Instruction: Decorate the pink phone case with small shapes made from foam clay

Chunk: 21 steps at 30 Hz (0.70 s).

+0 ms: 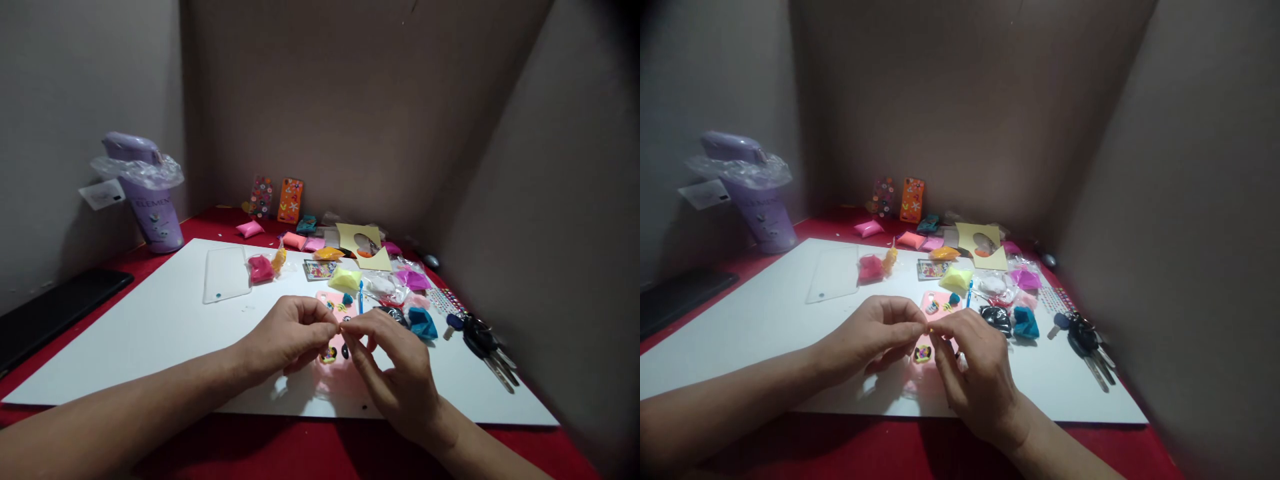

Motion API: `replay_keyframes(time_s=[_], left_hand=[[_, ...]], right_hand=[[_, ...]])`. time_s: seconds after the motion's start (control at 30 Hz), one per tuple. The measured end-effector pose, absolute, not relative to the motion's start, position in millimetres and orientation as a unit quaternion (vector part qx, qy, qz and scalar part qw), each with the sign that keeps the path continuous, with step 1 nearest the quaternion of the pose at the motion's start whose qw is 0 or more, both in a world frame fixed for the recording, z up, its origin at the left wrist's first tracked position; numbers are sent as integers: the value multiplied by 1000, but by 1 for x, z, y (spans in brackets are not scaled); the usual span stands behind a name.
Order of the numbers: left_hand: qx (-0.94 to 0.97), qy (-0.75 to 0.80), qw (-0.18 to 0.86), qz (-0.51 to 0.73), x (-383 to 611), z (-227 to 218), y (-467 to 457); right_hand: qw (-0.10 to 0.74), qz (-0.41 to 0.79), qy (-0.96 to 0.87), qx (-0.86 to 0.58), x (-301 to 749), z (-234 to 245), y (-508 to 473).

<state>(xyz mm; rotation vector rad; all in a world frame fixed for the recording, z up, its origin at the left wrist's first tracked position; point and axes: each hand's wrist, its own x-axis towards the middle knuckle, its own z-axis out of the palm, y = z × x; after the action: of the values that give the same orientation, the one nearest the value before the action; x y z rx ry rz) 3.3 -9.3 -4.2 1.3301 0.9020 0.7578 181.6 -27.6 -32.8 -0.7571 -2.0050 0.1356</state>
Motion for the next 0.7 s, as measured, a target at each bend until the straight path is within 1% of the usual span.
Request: replay_keyframes(time_s=[0.37, 0.7], left_hand=[[566, 396, 645, 327, 3, -5, -8], [558, 413, 637, 336, 5, -1, -10]], right_hand=[[479, 48, -818, -316, 182, -33, -28], [482, 42, -817, -312, 181, -32, -28]])
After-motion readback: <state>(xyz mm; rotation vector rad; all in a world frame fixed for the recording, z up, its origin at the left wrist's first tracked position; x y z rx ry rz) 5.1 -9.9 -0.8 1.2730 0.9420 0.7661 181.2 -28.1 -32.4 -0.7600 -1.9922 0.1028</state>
